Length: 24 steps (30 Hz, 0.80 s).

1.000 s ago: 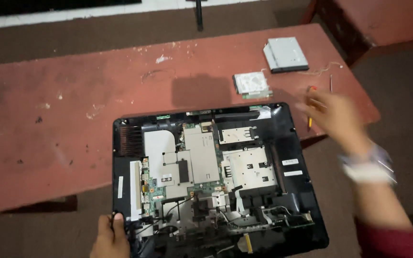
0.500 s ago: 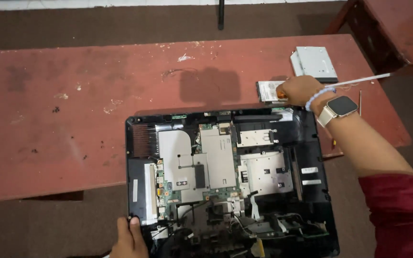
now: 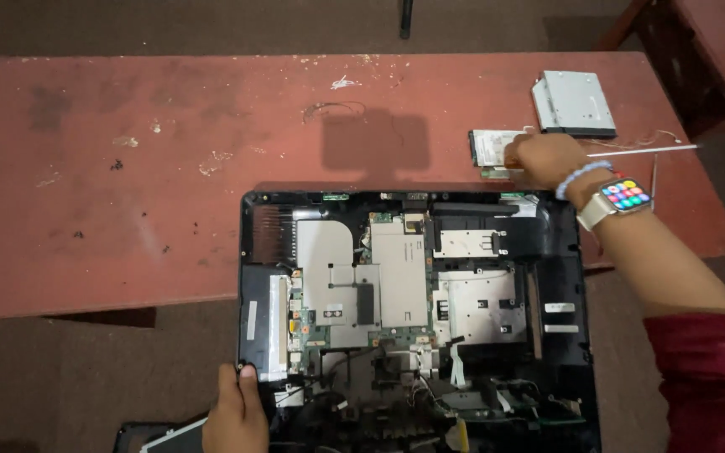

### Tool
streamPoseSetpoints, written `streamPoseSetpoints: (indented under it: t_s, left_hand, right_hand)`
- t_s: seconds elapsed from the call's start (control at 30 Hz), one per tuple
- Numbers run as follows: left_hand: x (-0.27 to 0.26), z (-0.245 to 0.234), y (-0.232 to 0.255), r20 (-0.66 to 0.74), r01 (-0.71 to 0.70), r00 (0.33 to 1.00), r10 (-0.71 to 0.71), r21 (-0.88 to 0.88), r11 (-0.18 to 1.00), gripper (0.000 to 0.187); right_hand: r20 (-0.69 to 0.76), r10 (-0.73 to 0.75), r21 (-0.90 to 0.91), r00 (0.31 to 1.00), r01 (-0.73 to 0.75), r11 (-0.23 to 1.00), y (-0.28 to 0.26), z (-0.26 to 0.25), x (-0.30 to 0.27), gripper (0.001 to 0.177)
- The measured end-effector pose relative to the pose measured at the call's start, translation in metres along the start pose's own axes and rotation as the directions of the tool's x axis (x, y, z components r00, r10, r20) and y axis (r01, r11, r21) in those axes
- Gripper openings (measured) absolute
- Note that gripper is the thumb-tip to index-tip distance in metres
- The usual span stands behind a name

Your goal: Inspecting and manipulating motherboard connections and internal components of an electronic device using a screwdriver.

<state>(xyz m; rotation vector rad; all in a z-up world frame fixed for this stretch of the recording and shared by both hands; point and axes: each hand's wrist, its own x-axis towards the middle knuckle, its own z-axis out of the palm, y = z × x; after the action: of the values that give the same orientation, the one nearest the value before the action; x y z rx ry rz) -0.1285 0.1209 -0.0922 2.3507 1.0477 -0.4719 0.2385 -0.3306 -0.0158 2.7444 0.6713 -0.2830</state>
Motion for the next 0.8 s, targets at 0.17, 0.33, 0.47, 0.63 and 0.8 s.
streamPoseSetpoints:
  t_s: [0.17, 0.33, 0.47, 0.63, 0.8]
  left_hand:
    - [-0.012, -0.011, 0.009, -0.002, -0.016, 1.000, 0.016, 0.016, 1.000, 0.038]
    - [-0.022, -0.019, 0.009, -0.030, -0.152, 0.988, 0.150, -0.115, 0.982, 0.035]
    - [-0.031, -0.025, 0.010, -0.097, -0.199, 0.977, 0.188, -0.123, 0.972, 0.036]
    - [-0.037, -0.037, 0.019, -0.079, -0.230, 0.973, 0.219, -0.189, 0.955, 0.030]
    - [-0.035, -0.037, 0.019, -0.114, -0.268, 0.961, 0.250, -0.186, 0.945, 0.025]
  right_hand:
    - [-0.003, -0.004, -0.063, 1.000, 0.004, 0.998, 0.002, 0.013, 0.004, 0.022]
    - [0.114, 0.040, 0.041, 0.993, -0.045, 0.998, -0.010, -0.009, -0.001, 0.024]
    - [0.134, 0.005, -0.085, 0.991, 0.006, 0.996, -0.016, -0.013, -0.004, 0.037]
    - [0.039, 0.081, -0.300, 0.996, -0.066, 0.952, -0.011, 0.002, -0.008, 0.069]
    - [-0.141, -0.076, 0.683, 0.987, 0.153, 0.714, 0.121, 0.172, 0.058, 0.046]
